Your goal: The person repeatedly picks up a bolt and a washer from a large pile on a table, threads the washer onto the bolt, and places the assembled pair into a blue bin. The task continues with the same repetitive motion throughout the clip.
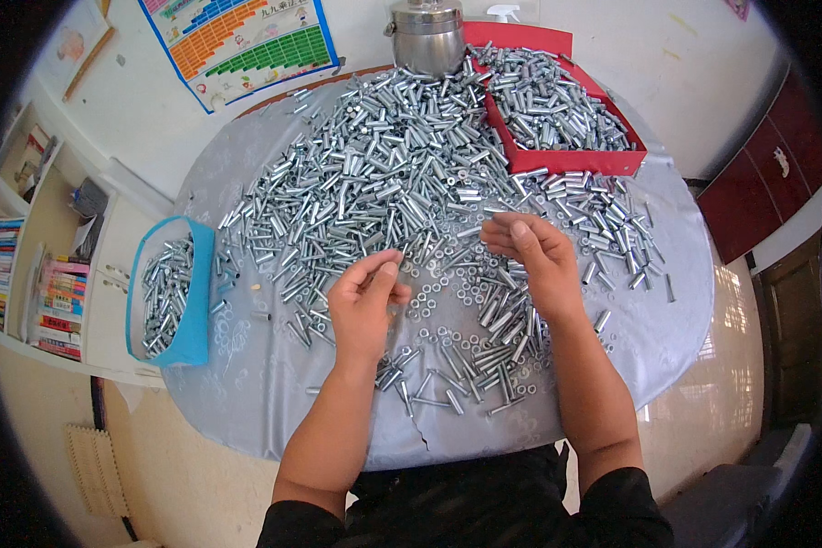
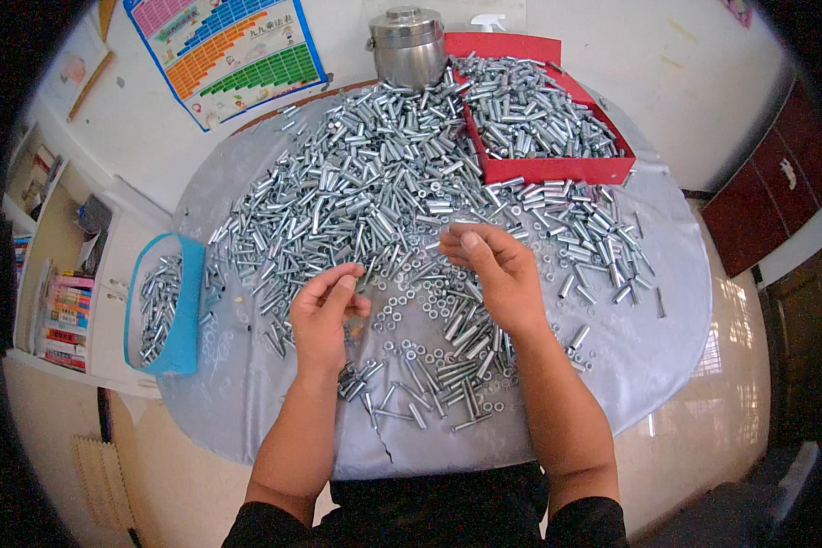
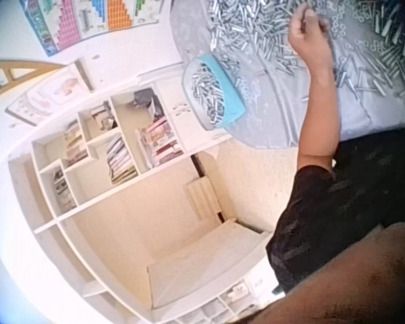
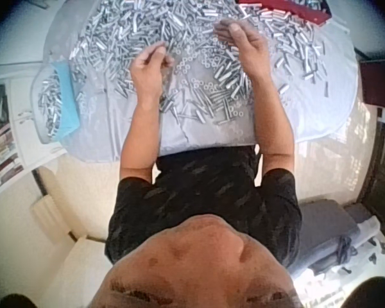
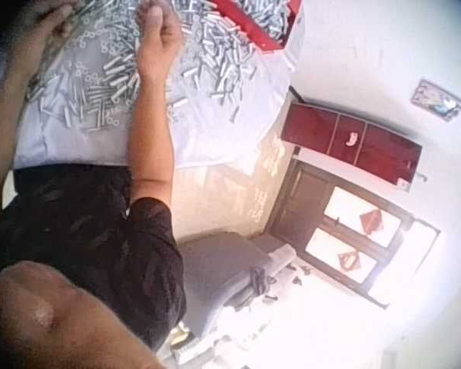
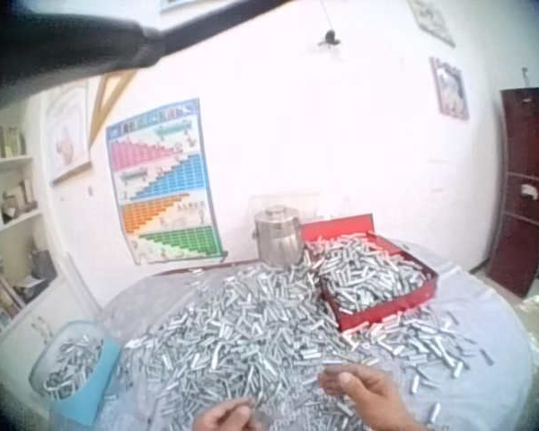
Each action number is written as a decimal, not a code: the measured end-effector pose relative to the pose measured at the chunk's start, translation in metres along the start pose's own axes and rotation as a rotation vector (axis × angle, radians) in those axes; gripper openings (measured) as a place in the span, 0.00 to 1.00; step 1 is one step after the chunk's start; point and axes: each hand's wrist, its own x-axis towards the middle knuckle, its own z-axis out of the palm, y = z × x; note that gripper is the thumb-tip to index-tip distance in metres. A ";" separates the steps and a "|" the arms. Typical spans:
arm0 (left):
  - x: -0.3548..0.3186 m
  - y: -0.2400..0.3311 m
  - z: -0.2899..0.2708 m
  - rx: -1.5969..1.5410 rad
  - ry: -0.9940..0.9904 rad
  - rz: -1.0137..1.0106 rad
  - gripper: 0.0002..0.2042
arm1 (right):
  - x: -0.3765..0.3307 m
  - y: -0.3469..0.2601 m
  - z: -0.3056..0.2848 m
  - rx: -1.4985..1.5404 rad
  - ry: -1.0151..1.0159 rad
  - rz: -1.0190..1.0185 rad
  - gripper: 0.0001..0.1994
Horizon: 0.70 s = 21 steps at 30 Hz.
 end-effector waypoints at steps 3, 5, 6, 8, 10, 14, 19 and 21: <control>0.002 0.001 0.000 -0.017 0.020 0.012 0.10 | -0.001 0.000 0.005 -0.009 0.107 0.023 0.14; 0.003 0.002 -0.003 -0.015 0.041 0.025 0.09 | 0.000 0.002 0.001 -0.019 0.170 0.047 0.14; 0.001 0.001 -0.003 -0.040 0.045 0.030 0.09 | -0.002 0.001 0.001 -0.023 0.217 0.055 0.13; 0.003 0.000 -0.005 -0.044 0.064 0.045 0.09 | 0.000 0.003 -0.002 -0.036 0.253 0.059 0.13; 0.003 0.000 -0.006 -0.053 0.076 0.053 0.08 | 0.000 0.002 0.000 -0.047 0.263 0.070 0.13; 0.003 0.001 -0.003 -0.027 0.079 0.055 0.07 | -0.001 0.004 -0.001 -0.061 0.214 0.074 0.12; 0.002 0.001 -0.002 -0.024 0.057 0.051 0.07 | -0.003 0.009 0.005 -0.800 -0.008 -0.275 0.07; 0.002 0.000 -0.002 -0.037 0.050 0.038 0.07 | -0.002 0.010 0.014 -1.043 -0.149 -0.527 0.09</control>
